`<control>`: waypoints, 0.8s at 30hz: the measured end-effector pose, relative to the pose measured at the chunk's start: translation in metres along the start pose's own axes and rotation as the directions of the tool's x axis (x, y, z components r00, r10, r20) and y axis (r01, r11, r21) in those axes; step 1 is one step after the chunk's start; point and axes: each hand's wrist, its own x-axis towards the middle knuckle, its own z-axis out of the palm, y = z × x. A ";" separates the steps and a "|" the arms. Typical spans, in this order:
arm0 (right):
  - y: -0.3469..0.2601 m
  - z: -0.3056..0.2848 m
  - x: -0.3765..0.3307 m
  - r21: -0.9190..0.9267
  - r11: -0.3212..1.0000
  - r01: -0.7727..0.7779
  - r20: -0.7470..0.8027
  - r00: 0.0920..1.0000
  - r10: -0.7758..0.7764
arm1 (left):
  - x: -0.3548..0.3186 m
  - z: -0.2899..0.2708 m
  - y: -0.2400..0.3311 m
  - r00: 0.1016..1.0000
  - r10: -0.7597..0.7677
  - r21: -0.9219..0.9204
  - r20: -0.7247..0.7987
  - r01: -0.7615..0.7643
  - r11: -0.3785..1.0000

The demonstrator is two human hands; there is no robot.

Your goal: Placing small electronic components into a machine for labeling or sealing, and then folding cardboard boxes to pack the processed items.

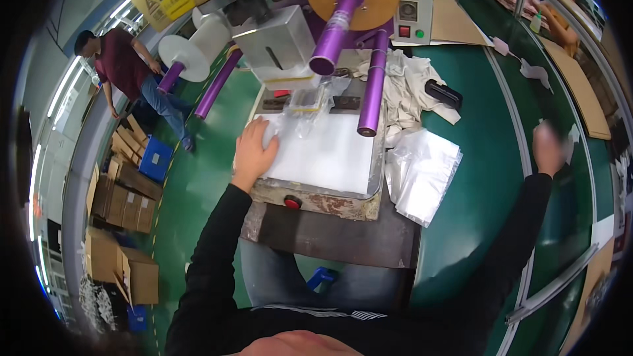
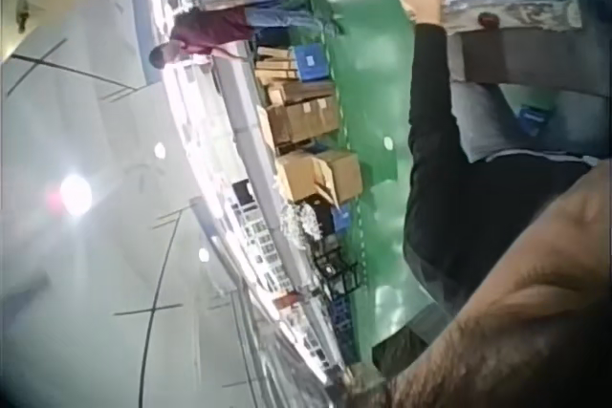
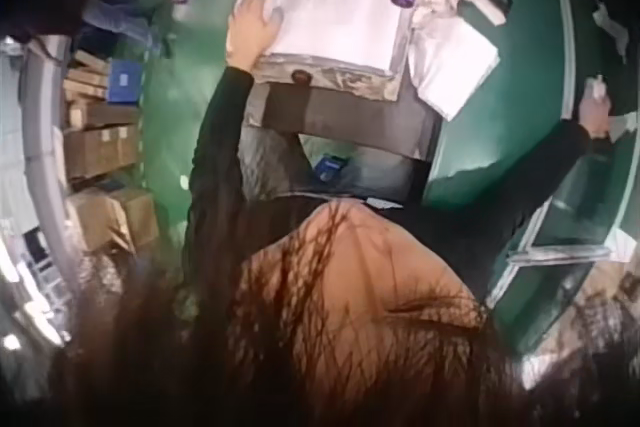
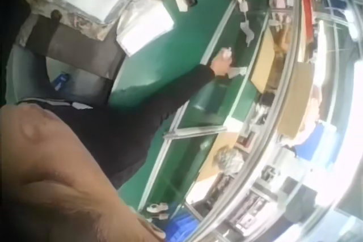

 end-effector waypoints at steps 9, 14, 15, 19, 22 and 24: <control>0.001 -0.147 0.013 0.930 -0.358 -0.088 -0.104 0.869 -0.484 | 0.000 0.002 0.005 0.987 -0.024 -0.140 -0.162 0.001 0.990; -0.128 -0.249 -0.181 0.971 -0.063 0.231 -0.202 0.646 -0.736 | -0.032 -0.008 0.062 0.929 -0.030 -0.520 -0.369 -0.179 0.835; -0.142 -0.247 -0.202 0.973 0.019 0.232 -0.115 0.551 -0.827 | -0.051 -0.015 0.085 0.943 0.000 -0.648 -0.333 -0.228 0.727; -0.224 -0.241 -0.295 0.983 0.173 0.067 0.157 0.197 -0.968 | -0.132 -0.049 0.161 0.890 0.455 -0.992 0.019 -0.039 0.118; -0.284 -0.225 -0.350 0.932 0.315 -0.181 0.340 0.124 -0.932 | -0.181 -0.035 0.177 0.607 0.790 -0.717 0.089 0.590 -0.372; -0.308 -0.188 -0.352 0.902 0.410 -0.137 0.425 0.097 -0.900 | -0.186 -0.036 0.160 0.442 0.853 -0.732 0.277 0.672 -0.111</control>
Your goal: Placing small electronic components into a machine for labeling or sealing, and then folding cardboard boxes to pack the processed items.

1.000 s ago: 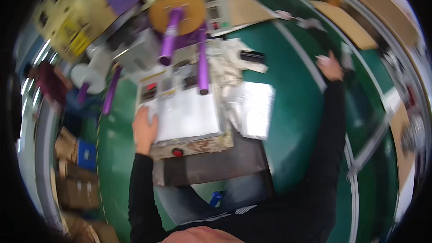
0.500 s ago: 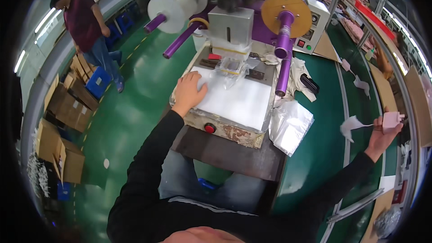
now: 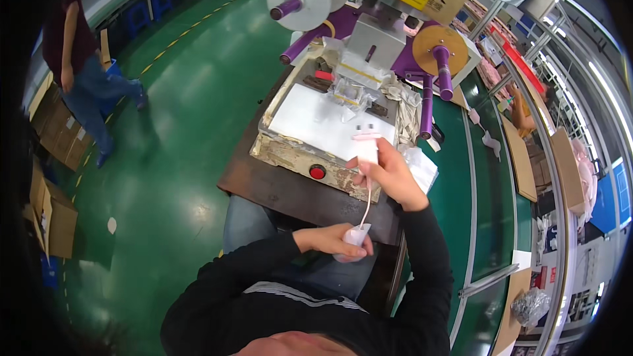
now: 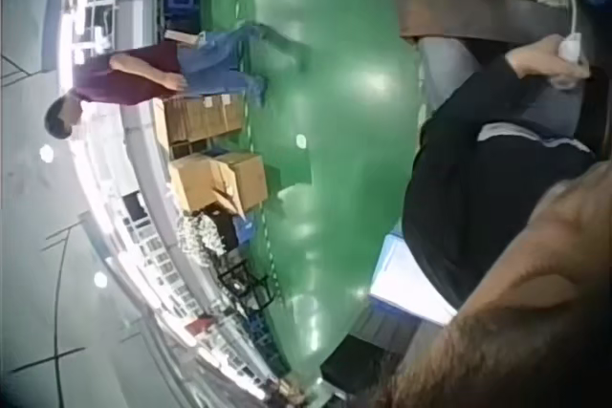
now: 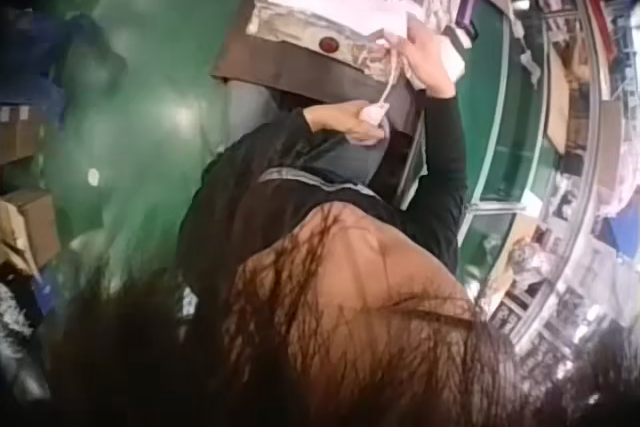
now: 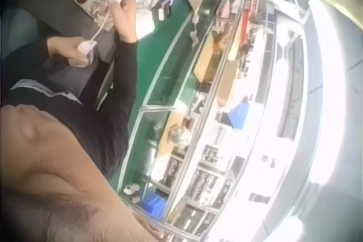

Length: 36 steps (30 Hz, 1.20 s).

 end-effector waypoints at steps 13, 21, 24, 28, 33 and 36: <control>0.086 -0.028 0.200 -0.698 0.652 -0.297 -0.542 0.813 -0.210 | -0.084 -0.181 0.138 0.481 0.815 0.715 -0.323 0.688 -0.123; 0.076 -0.057 0.247 -0.848 0.275 -0.453 -0.467 0.884 0.014 | -0.081 -0.189 0.111 0.422 0.834 0.787 -0.357 0.616 0.026; 0.077 -0.047 0.253 -0.912 0.217 -0.347 -0.383 0.911 -0.155 | -0.083 -0.190 0.110 0.404 0.844 0.795 -0.354 0.605 0.044; 0.098 -0.062 0.258 -0.977 0.012 -0.212 -0.197 0.882 -0.427 | -0.077 -0.191 0.112 0.405 0.850 0.804 -0.338 0.594 0.037; 0.107 -0.049 0.256 -0.992 -0.054 -0.117 -0.064 0.809 -0.584 | -0.078 -0.191 0.112 0.401 0.836 0.776 -0.375 0.629 0.047; 0.107 -0.048 0.250 -0.974 0.161 -0.159 -0.214 0.878 -0.428 | -0.071 -0.193 0.108 0.403 0.832 0.765 -0.383 0.643 0.040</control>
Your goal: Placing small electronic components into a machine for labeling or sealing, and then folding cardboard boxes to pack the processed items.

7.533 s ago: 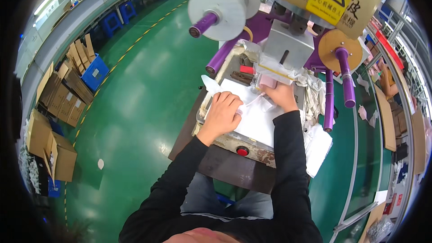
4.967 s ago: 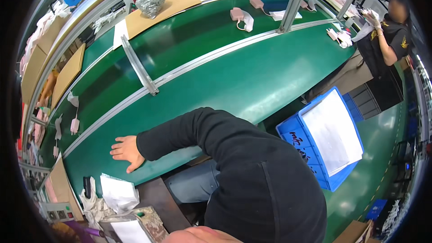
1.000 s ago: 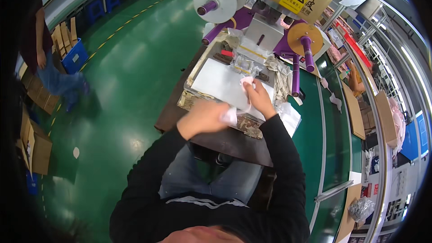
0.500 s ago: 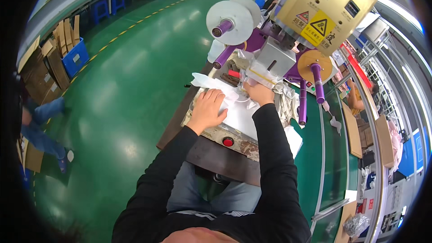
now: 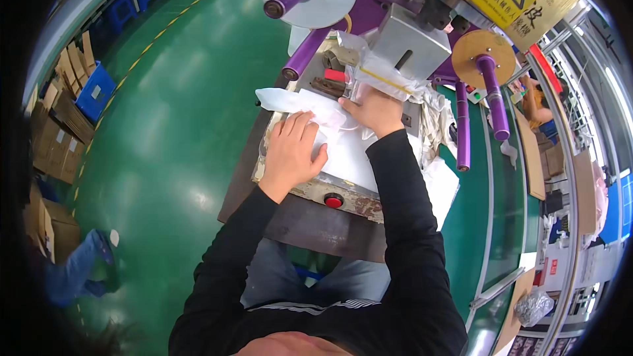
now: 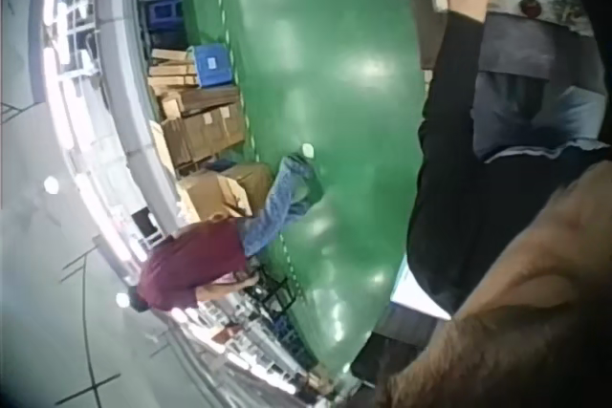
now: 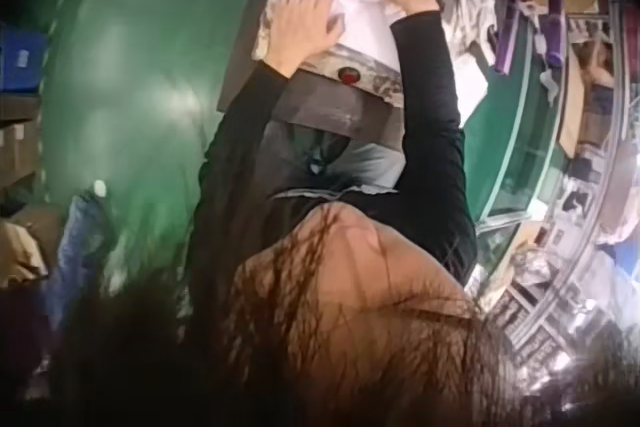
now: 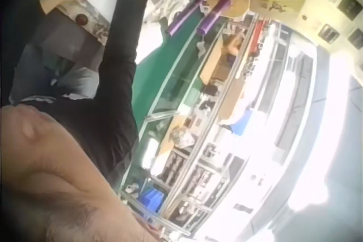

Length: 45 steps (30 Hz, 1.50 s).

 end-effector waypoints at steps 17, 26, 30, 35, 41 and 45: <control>0.025 -0.024 -0.145 0.365 0.897 -0.249 -0.184 0.925 0.331 | -0.070 -0.020 -0.028 0.890 -0.318 0.035 -0.327 0.348 0.937; -0.047 -0.025 -0.280 0.779 0.442 -0.444 -0.054 0.655 0.754 | -0.093 -0.001 -0.028 0.718 -0.682 -0.431 -0.139 0.577 0.694; -0.054 -0.033 -0.273 0.769 0.407 -0.493 -0.021 0.617 0.787 | -0.093 0.002 -0.034 0.720 -0.683 -0.468 -0.122 0.565 0.680; -0.048 -0.032 -0.279 0.780 0.441 -0.444 -0.038 0.669 0.742 | -0.095 0.000 -0.035 0.756 -0.648 -0.421 -0.093 0.560 0.714; -0.042 -0.013 -0.289 0.750 0.538 -0.384 -0.158 0.686 0.710 | -0.091 0.006 -0.034 0.793 -0.603 -0.340 -0.088 0.545 0.766; -0.038 -0.010 -0.288 0.733 0.553 -0.396 -0.156 0.694 0.703 | -0.090 0.015 -0.033 0.752 -0.648 -0.421 -0.121 0.552 0.720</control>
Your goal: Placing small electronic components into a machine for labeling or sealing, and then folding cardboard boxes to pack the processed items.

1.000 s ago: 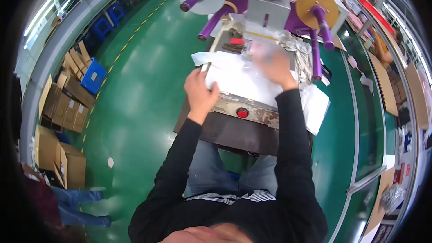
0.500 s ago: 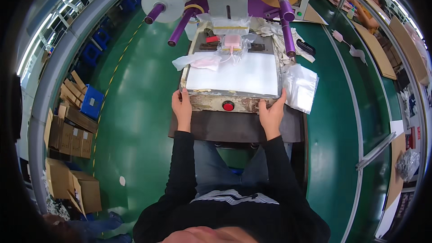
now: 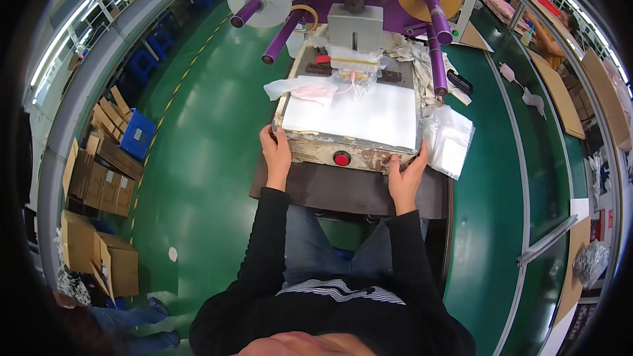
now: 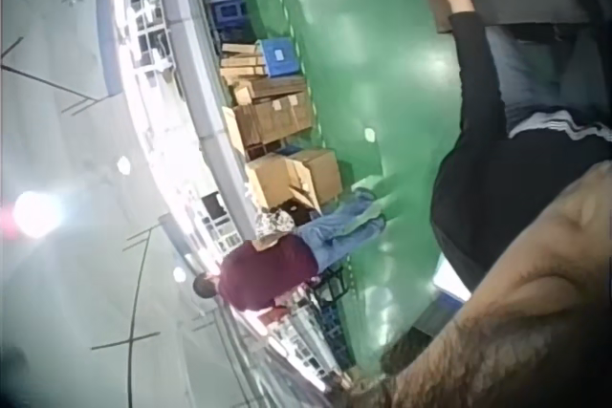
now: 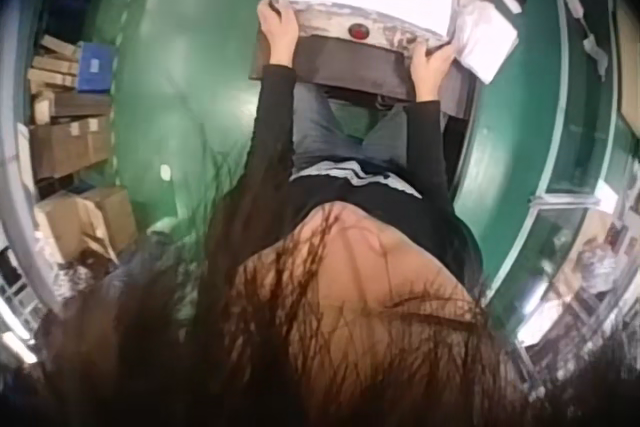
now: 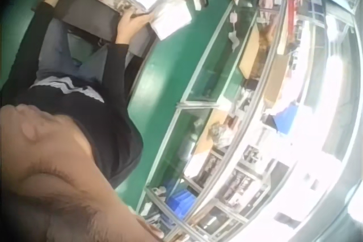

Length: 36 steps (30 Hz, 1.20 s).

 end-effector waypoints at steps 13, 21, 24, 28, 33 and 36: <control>0.006 0.000 -0.006 0.017 1.000 -0.011 -0.001 1.000 0.011 | 0.029 0.006 0.065 0.885 0.462 0.190 -0.056 -0.444 0.875; -0.010 -0.029 0.048 -0.337 0.870 0.361 0.215 0.929 -0.302 | 0.065 0.061 0.074 0.804 0.478 0.368 0.354 -0.590 0.719; -0.054 -0.006 0.086 -0.201 0.874 0.443 0.388 0.855 -0.344 | 0.062 0.053 0.074 0.812 0.489 0.354 0.320 -0.581 0.733; -0.050 0.075 0.166 -0.173 0.775 0.609 0.501 0.731 -0.463 | 0.061 0.045 0.090 0.800 0.505 0.308 0.325 -0.595 0.743; -0.055 0.151 0.249 -0.226 0.734 0.640 0.626 0.673 -0.394 | 0.062 0.049 0.087 0.763 0.558 0.245 0.327 -0.638 0.730; -0.054 0.170 0.249 -0.137 0.875 0.464 0.596 0.744 -0.301 | 0.061 0.043 0.084 0.759 0.547 0.258 0.354 -0.641 0.723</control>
